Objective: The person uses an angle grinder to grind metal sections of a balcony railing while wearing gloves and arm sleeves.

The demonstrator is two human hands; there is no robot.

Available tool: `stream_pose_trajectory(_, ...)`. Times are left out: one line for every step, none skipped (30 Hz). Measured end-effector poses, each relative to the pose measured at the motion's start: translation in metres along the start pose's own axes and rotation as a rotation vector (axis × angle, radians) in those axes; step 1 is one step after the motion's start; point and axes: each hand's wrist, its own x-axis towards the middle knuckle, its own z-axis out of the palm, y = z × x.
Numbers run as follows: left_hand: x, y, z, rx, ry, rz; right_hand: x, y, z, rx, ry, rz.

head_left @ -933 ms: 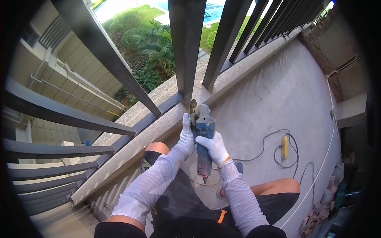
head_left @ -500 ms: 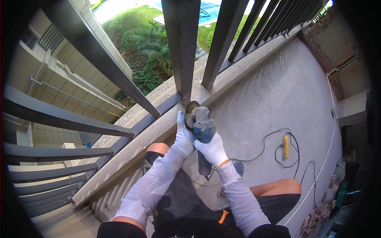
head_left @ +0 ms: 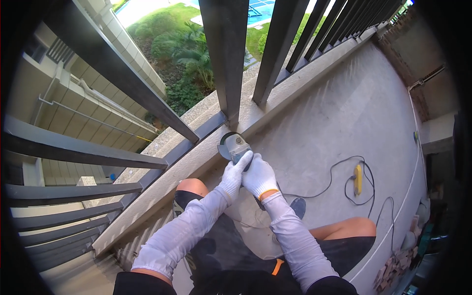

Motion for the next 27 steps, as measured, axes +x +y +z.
stream_pose_trajectory(0.003, 0.002, -0.008, -0.012, 0.001, -0.009, 0.003, -0.005, 0.007, -0.009, -0.021, -0.007)
stream_pose_trajectory(0.006, 0.004, -0.015, -0.024, 0.001, -0.018, 0.006, -0.011, 0.013, -0.018, -0.041, -0.014)
stream_pose_trajectory(0.007, 0.008, -0.018, -0.070, 0.029, -0.021, 0.006, -0.016, 0.016, -0.015, -0.048, -0.013)
stream_pose_trajectory(0.007, 0.012, -0.019, -0.036, 0.064, 0.000, 0.008, -0.021, 0.019, -0.006, -0.062, -0.008)
stream_pose_trajectory(0.009, 0.015, -0.021, -0.015, 0.066, -0.007, 0.008, -0.024, 0.021, -0.002, -0.063, 0.004)
stream_pose_trajectory(0.010, 0.018, -0.024, 0.007, 0.070, -0.010, 0.008, -0.029, 0.022, 0.002, -0.064, 0.014)
stream_pose_trajectory(0.013, 0.019, -0.027, 0.009, 0.071, -0.009, 0.010, -0.032, 0.022, 0.004, -0.063, 0.013)
stream_pose_trajectory(0.018, 0.019, -0.030, -0.010, 0.055, -0.006, 0.012, -0.035, 0.022, -0.002, -0.067, 0.025)
stream_pose_trajectory(0.021, 0.021, -0.031, -0.027, 0.038, -0.004, 0.014, -0.036, 0.022, -0.007, -0.069, 0.039)
stream_pose_trajectory(0.022, 0.022, -0.033, -0.023, 0.035, -0.004, 0.015, -0.037, 0.023, -0.004, -0.066, 0.042)
stream_pose_trajectory(0.024, 0.023, -0.034, -0.018, 0.025, 0.000, 0.016, -0.038, 0.023, -0.003, -0.063, 0.054)
stream_pose_trajectory(0.025, 0.025, -0.032, -0.013, 0.015, 0.004, 0.018, -0.039, 0.023, -0.001, -0.060, 0.068)
stream_pose_trajectory(0.025, 0.027, -0.030, -0.042, 0.013, 0.005, 0.020, -0.039, 0.023, 0.007, -0.069, 0.069)
stream_pose_trajectory(0.025, 0.027, -0.030, -0.037, 0.010, 0.003, 0.020, -0.040, 0.023, 0.010, -0.065, 0.072)
stream_pose_trajectory(0.026, 0.026, -0.031, -0.051, 0.026, 0.016, 0.020, -0.041, 0.023, 0.018, -0.069, 0.071)
stream_pose_trajectory(0.027, 0.026, -0.034, -0.066, 0.043, 0.029, 0.020, -0.042, 0.024, 0.026, -0.074, 0.069)
stream_pose_trajectory(0.031, 0.027, -0.037, -0.077, 0.017, 0.018, 0.022, -0.042, 0.026, 0.028, -0.085, 0.071)
stream_pose_trajectory(0.032, 0.027, -0.037, -0.077, 0.014, 0.015, 0.022, -0.042, 0.025, 0.027, -0.083, 0.075)
stream_pose_trajectory(0.034, 0.027, -0.038, -0.073, 0.007, -0.001, 0.022, -0.042, 0.024, 0.032, -0.086, 0.082)
stream_pose_trajectory(0.035, 0.027, -0.037, -0.070, 0.001, -0.016, 0.022, -0.043, 0.023, 0.036, -0.090, 0.088)
stream_pose_trajectory(0.039, 0.027, -0.038, -0.092, -0.025, -0.014, 0.024, -0.042, 0.025, 0.030, -0.103, 0.105)
stream_pose_trajectory(0.042, 0.026, -0.039, -0.091, -0.026, -0.015, 0.026, -0.040, 0.029, 0.031, -0.103, 0.106)
stream_pose_trajectory(0.044, 0.025, -0.041, -0.102, -0.037, -0.005, 0.028, -0.038, 0.033, 0.034, -0.070, 0.090)
stream_pose_trajectory(0.044, 0.026, -0.041, -0.114, -0.047, 0.005, 0.029, -0.038, 0.035, 0.037, -0.038, 0.073)
stream_pose_trajectory(0.045, 0.026, -0.041, -0.115, -0.048, 0.004, 0.029, -0.038, 0.036, 0.036, -0.038, 0.074)
stream_pose_trajectory(0.044, 0.026, -0.041, -0.085, -0.032, 0.002, 0.029, -0.037, 0.037, 0.016, -0.045, 0.078)
stream_pose_trajectory(0.042, 0.029, -0.040, -0.056, -0.014, 0.002, 0.029, -0.038, 0.036, -0.003, -0.054, 0.078)
